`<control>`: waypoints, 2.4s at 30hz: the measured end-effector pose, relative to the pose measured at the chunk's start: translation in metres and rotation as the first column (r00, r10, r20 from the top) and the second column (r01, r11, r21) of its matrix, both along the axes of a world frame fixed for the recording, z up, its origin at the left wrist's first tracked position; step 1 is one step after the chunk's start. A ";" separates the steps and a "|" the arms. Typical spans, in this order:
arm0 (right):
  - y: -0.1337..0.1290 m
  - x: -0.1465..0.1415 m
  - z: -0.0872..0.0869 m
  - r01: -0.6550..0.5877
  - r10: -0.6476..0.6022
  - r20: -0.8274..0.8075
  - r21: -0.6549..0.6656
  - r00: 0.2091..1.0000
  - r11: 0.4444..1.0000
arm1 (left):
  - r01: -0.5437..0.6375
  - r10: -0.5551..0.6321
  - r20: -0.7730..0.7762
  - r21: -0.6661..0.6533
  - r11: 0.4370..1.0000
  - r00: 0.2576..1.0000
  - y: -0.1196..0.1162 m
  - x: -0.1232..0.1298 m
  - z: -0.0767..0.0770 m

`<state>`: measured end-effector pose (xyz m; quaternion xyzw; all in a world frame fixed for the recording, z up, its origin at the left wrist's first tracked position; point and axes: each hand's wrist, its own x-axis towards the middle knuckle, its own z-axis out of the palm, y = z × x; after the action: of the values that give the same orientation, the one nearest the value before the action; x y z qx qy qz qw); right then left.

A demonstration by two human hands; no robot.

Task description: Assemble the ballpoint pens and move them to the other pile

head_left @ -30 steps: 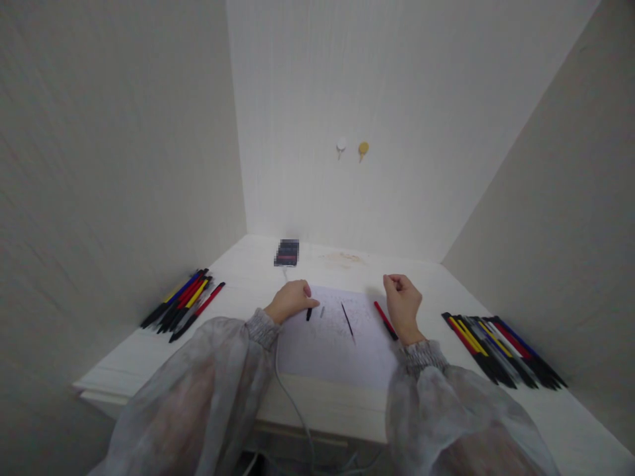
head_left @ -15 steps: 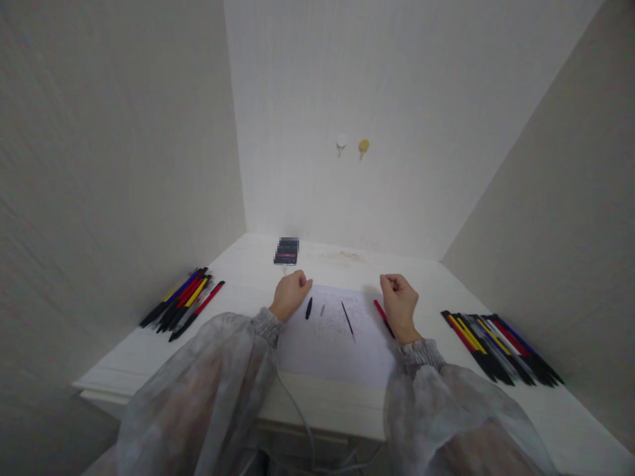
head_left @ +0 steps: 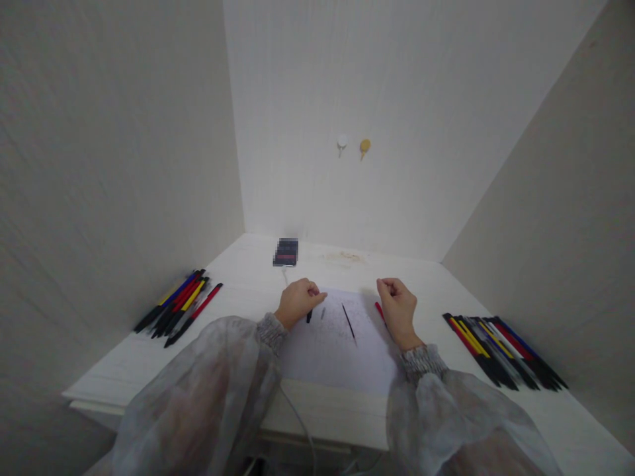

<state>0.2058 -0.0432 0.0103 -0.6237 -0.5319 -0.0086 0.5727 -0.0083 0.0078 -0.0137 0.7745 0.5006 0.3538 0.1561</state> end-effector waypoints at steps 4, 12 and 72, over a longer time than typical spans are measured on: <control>0.002 0.001 -0.004 -0.008 0.008 0.000 0.003 1.000 1.000 | 0.055 -0.054 -0.104 0.012 0.998 0.993 -0.001 0.002 -0.002; 0.003 0.000 -0.007 -0.055 0.053 -0.054 -0.035 0.997 0.998 | 0.174 -0.174 -0.220 -0.020 0.985 0.960 0.001 0.010 -0.003; -0.012 -0.030 0.000 -0.173 0.477 0.451 -0.564 0.754 0.807 | 0.300 -0.058 0.689 -0.237 0.924 0.723 0.005 0.014 -0.005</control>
<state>0.1759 -0.0552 0.0106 -0.6089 -0.7664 0.0424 0.2003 0.0061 0.0124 -0.0188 0.6026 0.3844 0.5014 0.4876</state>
